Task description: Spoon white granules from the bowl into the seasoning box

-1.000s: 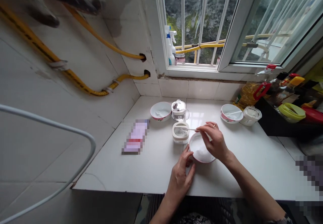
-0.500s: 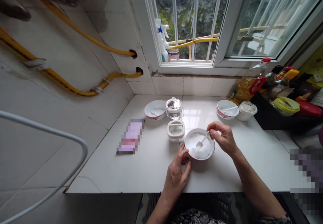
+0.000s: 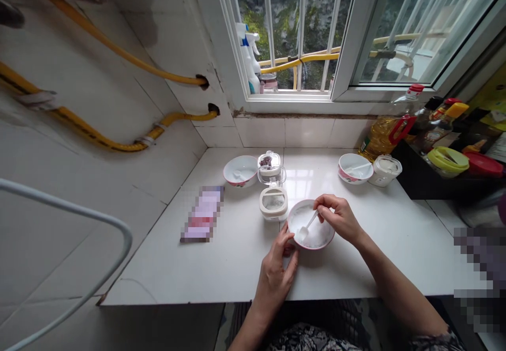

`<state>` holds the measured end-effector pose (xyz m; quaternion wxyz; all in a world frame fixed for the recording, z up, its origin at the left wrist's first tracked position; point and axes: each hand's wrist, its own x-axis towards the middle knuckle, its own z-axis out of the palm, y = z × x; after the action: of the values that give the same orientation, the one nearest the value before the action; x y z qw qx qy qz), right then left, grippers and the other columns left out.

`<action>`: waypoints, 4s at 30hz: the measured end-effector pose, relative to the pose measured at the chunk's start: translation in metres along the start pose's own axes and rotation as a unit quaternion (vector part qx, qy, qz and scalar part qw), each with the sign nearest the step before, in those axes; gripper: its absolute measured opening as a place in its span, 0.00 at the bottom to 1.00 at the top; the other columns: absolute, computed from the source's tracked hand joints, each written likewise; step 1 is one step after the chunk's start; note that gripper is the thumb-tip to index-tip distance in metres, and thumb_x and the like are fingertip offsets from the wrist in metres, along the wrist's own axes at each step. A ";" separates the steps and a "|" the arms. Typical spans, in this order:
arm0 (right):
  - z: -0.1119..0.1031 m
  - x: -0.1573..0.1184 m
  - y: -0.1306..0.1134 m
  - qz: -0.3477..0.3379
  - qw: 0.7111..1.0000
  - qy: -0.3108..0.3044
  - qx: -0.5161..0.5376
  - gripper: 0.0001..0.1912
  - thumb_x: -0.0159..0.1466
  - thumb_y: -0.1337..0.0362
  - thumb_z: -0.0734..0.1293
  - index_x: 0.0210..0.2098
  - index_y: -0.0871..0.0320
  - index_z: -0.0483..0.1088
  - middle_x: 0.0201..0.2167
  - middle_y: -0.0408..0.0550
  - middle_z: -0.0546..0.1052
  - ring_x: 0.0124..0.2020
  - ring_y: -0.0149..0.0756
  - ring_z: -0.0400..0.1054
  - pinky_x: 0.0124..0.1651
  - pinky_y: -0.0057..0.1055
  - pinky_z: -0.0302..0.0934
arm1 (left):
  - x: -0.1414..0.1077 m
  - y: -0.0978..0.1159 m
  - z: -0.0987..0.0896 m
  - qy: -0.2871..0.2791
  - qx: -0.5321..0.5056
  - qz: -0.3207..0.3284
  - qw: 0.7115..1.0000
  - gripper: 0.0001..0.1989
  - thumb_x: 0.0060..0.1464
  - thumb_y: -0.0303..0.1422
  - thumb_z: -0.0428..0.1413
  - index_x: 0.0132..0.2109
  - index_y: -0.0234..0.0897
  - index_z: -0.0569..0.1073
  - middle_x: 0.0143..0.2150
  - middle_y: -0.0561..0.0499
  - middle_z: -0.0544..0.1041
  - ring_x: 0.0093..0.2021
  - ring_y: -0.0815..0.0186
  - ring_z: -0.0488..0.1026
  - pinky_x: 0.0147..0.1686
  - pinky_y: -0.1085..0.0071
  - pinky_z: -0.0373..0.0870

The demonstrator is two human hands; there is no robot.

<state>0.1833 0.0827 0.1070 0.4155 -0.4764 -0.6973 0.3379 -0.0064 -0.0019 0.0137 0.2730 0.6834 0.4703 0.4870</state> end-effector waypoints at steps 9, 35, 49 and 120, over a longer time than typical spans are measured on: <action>0.001 0.001 0.001 -0.048 0.996 0.042 -0.055 0.09 0.58 0.68 0.61 0.26 0.54 0.71 0.18 0.42 0.73 0.31 0.38 0.68 0.42 0.34 0.61 | -0.001 -0.003 0.002 0.001 -0.003 0.000 1.000 0.19 0.63 0.26 0.53 0.59 0.43 0.65 0.67 0.38 0.66 0.41 0.68 0.80 0.44 0.69 0.78; 0.022 0.013 -0.005 -0.001 0.988 0.099 0.121 0.07 0.65 0.60 0.64 0.37 0.56 0.70 0.30 0.47 0.80 0.33 0.38 0.76 0.42 0.36 0.67 | 0.002 0.003 -0.001 0.001 0.000 0.010 1.000 0.17 0.63 0.27 0.51 0.57 0.40 0.66 0.65 0.37 0.68 0.40 0.66 0.80 0.41 0.69 0.79; 0.001 0.004 -0.010 -0.120 0.980 0.124 -0.097 0.08 0.60 0.70 0.61 0.30 0.53 0.71 0.24 0.44 0.76 0.33 0.40 0.71 0.43 0.38 0.65 | 0.001 0.002 0.000 0.002 -0.007 0.002 1.000 0.18 0.63 0.27 0.52 0.58 0.41 0.66 0.66 0.37 0.67 0.45 0.63 0.81 0.43 0.68 0.79; 0.013 -0.002 -0.007 -0.108 0.989 0.018 -0.097 0.09 0.56 0.71 0.60 0.25 0.55 0.70 0.22 0.43 0.74 0.29 0.36 0.67 0.40 0.34 0.62 | -0.001 0.002 -0.002 -0.002 0.000 -0.004 1.000 0.19 0.63 0.27 0.53 0.60 0.43 0.65 0.68 0.39 0.65 0.45 0.65 0.81 0.46 0.70 0.78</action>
<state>0.1693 0.0773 0.1070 0.4144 -0.4420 -0.7665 0.2131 -0.0077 -0.0034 0.0157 0.2757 0.6824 0.4731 0.4844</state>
